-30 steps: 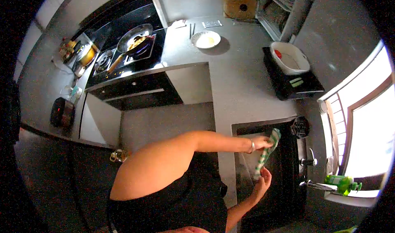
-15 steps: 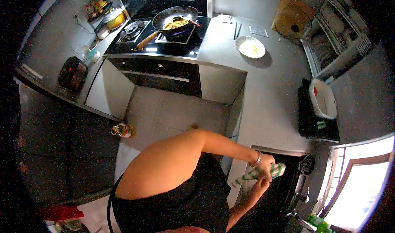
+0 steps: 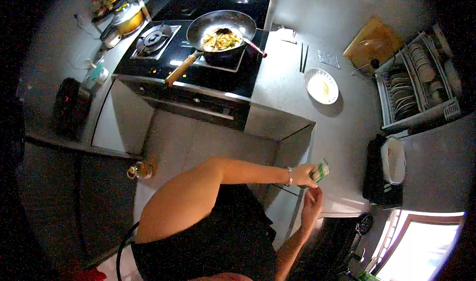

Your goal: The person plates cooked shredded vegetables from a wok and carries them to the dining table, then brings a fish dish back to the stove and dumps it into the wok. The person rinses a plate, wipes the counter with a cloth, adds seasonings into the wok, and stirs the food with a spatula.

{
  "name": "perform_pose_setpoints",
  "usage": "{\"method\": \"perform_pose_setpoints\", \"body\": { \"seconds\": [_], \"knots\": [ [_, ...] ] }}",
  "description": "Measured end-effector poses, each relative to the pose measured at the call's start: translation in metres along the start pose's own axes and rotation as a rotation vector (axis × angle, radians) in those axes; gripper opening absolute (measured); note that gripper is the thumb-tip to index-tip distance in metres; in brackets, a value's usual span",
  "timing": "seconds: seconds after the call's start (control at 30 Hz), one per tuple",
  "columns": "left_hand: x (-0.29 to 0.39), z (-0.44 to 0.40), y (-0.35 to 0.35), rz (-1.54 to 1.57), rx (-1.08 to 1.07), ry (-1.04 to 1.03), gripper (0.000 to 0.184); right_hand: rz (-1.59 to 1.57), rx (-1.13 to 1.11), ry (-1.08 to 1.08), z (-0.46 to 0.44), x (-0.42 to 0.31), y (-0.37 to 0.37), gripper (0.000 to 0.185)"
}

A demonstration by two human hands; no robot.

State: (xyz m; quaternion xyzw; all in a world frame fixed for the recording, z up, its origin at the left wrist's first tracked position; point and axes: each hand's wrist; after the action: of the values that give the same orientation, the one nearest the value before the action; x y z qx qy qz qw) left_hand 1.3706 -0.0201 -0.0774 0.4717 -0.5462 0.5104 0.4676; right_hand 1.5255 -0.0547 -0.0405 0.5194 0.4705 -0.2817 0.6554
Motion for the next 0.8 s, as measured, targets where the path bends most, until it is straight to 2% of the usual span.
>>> {"method": "perform_pose_setpoints", "body": {
  "seconds": [0.07, 0.2, 0.23, 0.33, 0.37, 0.47, 0.5, 0.57, 0.63, 0.7, 0.8],
  "knots": [
    [0.011, 0.008, 0.027, -0.010, -0.011, -0.084, 0.038, -0.250, -0.109, -0.053, -0.016, -0.019, -0.033, 0.028],
    [0.019, 0.016, 0.097, -0.081, -0.068, -0.037, 0.035, -0.134, -0.185, -0.074, -0.037, -0.053, -0.075, 0.018],
    [0.031, 0.022, 0.116, -0.177, -0.101, 0.086, 0.036, -0.070, -0.183, -0.129, -0.041, -0.048, -0.081, 0.011],
    [0.000, 0.032, 0.146, -0.092, -0.088, 0.047, 0.041, 0.086, -0.203, 0.057, -0.056, -0.039, -0.102, 0.012],
    [-0.005, 0.034, 0.153, -0.082, -0.103, -0.050, 0.038, 0.137, -0.174, 0.042, -0.057, -0.047, -0.110, 0.011],
    [-0.021, 0.040, 0.165, 0.247, -0.086, -0.039, 0.032, 0.129, -0.142, -0.085, -0.062, -0.057, -0.123, 0.013],
    [0.000, 0.048, 0.174, 0.280, -0.045, 0.092, 0.027, 0.001, -0.188, -0.115, -0.066, -0.050, -0.126, 0.016],
    [-0.024, 0.040, 0.179, 0.306, 0.099, 0.111, 0.026, -0.253, -0.288, -0.174, -0.078, -0.028, -0.136, 0.024],
    [-0.016, 0.041, 0.183, 0.296, 0.238, 0.100, 0.024, -0.141, -0.357, -0.119, -0.081, -0.029, -0.155, 0.040],
    [0.001, 0.047, 0.177, 0.093, 0.365, 0.051, 0.027, -0.094, -0.411, -0.124, -0.081, -0.040, -0.170, 0.059],
    [0.010, 0.052, 0.175, -0.075, 0.438, -0.046, 0.034, -0.207, -0.410, -0.045, -0.079, -0.061, -0.189, 0.062]
  ]
}}
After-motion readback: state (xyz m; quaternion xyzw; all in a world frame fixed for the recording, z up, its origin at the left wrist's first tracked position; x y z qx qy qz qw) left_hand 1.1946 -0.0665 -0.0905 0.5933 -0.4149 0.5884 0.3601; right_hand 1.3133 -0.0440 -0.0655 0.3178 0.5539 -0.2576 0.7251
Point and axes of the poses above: each hand's wrist, its own z-axis away from the middle knuckle, its own y-axis out of the back of the hand, x = y × z
